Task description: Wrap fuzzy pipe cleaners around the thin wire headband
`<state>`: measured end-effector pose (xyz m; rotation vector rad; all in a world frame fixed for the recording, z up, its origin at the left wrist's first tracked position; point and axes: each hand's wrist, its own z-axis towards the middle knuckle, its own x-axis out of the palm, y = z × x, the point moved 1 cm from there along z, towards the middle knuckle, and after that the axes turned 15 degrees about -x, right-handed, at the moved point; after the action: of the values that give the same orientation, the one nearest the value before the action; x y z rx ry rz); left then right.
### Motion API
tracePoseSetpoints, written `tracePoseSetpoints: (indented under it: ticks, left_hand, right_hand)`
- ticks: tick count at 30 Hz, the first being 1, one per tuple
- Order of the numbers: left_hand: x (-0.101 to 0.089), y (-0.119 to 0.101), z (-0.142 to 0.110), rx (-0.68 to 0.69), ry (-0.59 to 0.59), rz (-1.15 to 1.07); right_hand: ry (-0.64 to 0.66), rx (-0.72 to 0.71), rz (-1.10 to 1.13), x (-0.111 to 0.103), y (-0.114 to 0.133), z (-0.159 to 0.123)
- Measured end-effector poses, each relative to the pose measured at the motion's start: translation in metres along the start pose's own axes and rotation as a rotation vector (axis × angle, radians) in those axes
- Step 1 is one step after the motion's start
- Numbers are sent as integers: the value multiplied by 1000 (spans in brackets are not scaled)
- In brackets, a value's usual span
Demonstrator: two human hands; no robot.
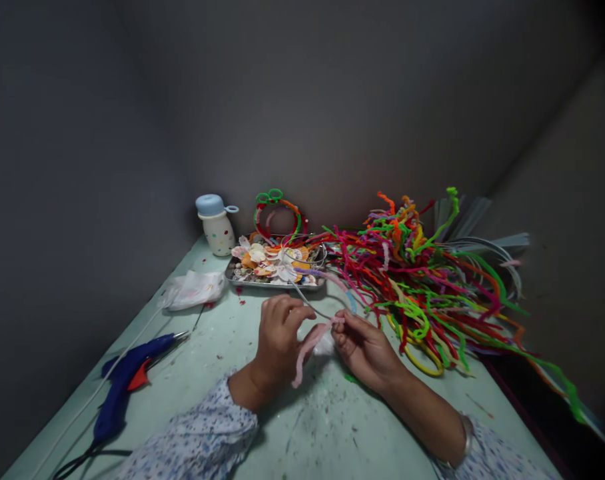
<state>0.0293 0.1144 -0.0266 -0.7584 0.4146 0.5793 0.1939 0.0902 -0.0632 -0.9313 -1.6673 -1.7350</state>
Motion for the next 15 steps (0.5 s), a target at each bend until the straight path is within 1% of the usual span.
tracePoseSetpoints:
  ticks: [2,5,9,12,15]
  left_hand:
    - [0,-1,0,34,-28,51]
    - [0,-1,1,82,44,77]
    - [1,2,2,87,115,61]
    - [1,3,3,89,141,44]
    - [0,2,3,103,138,50]
  right_hand:
    - [8,9,-7,0,-1,0]
    - [28,8,-22,1,-2,-1]
    - [46,20,-33,1,-2,-2]
    - [58,37,-48,1,-1,-2]
    - [65,42,-57,1,-1,-1]
